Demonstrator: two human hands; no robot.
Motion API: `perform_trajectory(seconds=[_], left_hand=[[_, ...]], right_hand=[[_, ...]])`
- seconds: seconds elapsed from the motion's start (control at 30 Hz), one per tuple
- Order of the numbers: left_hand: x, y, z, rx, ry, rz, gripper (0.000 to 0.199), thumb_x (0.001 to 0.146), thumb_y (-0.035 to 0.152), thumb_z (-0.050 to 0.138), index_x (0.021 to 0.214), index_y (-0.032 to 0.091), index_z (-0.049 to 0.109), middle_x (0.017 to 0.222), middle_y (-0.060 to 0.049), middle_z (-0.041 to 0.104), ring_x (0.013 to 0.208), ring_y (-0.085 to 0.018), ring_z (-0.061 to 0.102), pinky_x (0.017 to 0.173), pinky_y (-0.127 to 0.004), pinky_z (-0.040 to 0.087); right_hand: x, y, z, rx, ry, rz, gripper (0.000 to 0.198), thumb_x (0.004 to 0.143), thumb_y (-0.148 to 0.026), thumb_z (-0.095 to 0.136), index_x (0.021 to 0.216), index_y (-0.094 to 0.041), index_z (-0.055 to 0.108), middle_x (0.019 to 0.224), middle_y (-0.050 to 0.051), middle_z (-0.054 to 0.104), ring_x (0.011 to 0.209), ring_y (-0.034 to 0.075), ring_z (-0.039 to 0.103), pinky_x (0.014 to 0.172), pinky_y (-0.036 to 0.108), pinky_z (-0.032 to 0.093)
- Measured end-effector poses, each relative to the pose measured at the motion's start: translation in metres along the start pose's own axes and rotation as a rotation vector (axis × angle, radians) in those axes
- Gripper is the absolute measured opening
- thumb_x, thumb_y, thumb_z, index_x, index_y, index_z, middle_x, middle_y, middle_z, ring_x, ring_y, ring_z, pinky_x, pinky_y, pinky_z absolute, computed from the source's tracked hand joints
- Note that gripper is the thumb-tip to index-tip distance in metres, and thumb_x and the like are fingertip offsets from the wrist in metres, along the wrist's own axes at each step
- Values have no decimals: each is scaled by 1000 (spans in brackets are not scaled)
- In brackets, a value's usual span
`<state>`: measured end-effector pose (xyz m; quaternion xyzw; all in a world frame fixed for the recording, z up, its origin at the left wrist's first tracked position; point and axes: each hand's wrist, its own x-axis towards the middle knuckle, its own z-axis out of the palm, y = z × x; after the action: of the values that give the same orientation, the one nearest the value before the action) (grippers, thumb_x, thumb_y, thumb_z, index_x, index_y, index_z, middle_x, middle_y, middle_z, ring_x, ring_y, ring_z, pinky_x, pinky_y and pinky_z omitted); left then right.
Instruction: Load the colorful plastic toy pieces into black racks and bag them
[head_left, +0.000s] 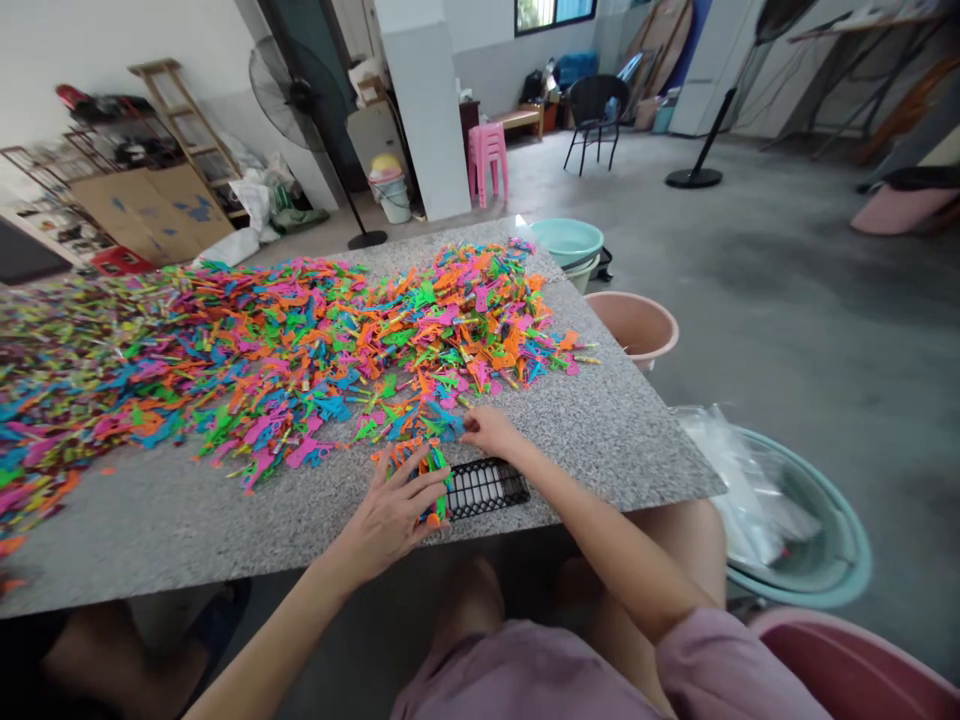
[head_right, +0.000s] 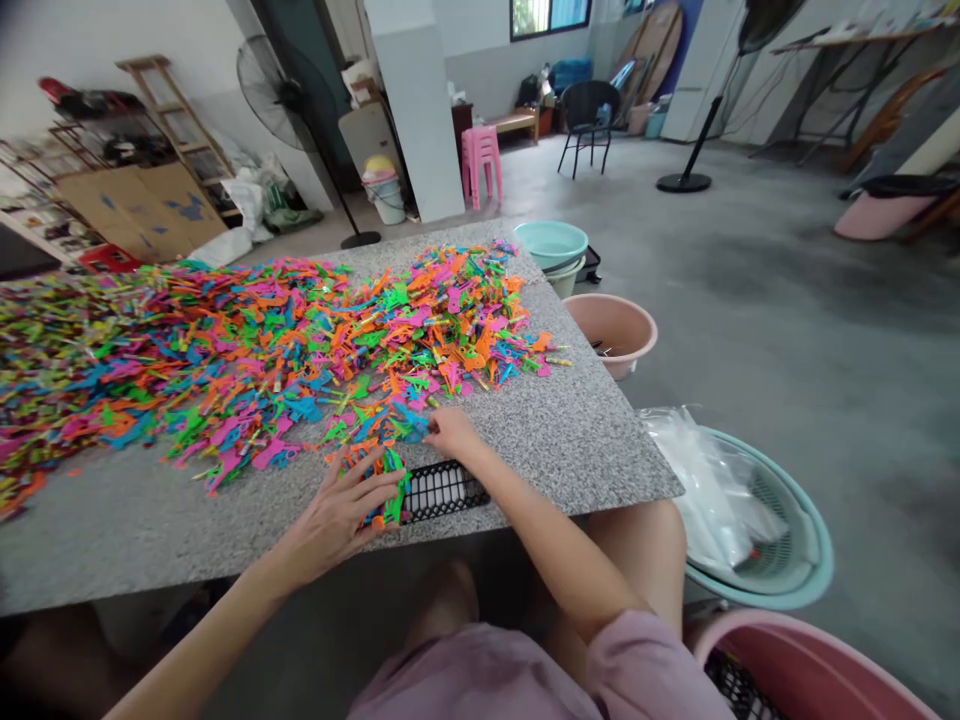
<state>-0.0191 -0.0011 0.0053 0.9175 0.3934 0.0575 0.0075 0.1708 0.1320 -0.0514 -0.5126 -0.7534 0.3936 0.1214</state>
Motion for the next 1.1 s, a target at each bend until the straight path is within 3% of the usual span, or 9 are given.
perform_trajectory(seconds=[0.1,0.17,0.33,0.57,0.7,0.8,0.9,1.0,1.1], left_hand=[[1,0,-1,-3,-6,-5,23,94,38,57,110,22,63,132,-6,63,143,-32,33,118,-63,-1],[1,0,-1,-13,-4,-9,25,95,40,56,111,22,63,133,-6,63,143,-32,33,118,-63,-1],[1,-1,1,-49,-6,-22,24,95,39,56,111,22,63,131,-6,63,144,-33,31,117,-63,-3],[2,2,2,-71,-3,-50,20,95,35,55,109,22,61,130,-7,62,144,-33,30,117,-63,-4],[2,6,3,-101,32,-113,36,96,37,52,128,22,52,134,-10,59,145,-31,30,118,-62,1],[3,9,2,-107,29,-124,46,92,38,58,135,25,49,134,-8,59,144,-32,32,118,-62,-2],[4,9,2,-97,37,-118,37,91,40,60,124,26,58,128,-6,62,141,-33,35,117,-62,-4],[3,6,5,-83,59,-106,29,93,40,57,118,25,62,129,-6,63,140,-32,37,118,-60,-3],[2,4,8,-66,75,-103,28,93,39,57,117,25,63,128,-6,63,140,-33,38,118,-61,-1]], right_hand=[[-24,8,1,354,-143,-46,6,85,-17,59,79,-16,61,62,-3,62,55,13,64,56,22,49],[-47,13,11,418,-112,-82,5,83,-15,58,82,-16,63,60,-4,62,55,12,63,58,22,49],[-92,13,50,138,192,-28,8,76,-22,69,83,-17,70,71,1,70,67,16,66,68,24,46],[-98,-7,68,-164,78,-81,15,86,-31,63,96,-20,68,89,7,74,83,22,69,70,26,44],[-98,-31,72,-351,24,-8,20,89,-18,54,107,-15,63,96,15,73,89,25,70,72,29,46],[-102,-37,78,-380,44,-10,26,91,-8,43,109,-11,62,98,18,72,94,25,69,76,31,48],[-100,-23,70,-316,20,-112,24,88,-9,52,109,-12,62,102,15,71,95,23,68,77,30,48],[-75,-7,42,-214,-60,-227,24,80,-14,67,104,-17,65,99,6,71,88,19,67,77,26,48],[-32,-7,13,-309,83,-127,35,84,-17,64,119,-15,60,121,12,63,100,21,65,84,29,48]])
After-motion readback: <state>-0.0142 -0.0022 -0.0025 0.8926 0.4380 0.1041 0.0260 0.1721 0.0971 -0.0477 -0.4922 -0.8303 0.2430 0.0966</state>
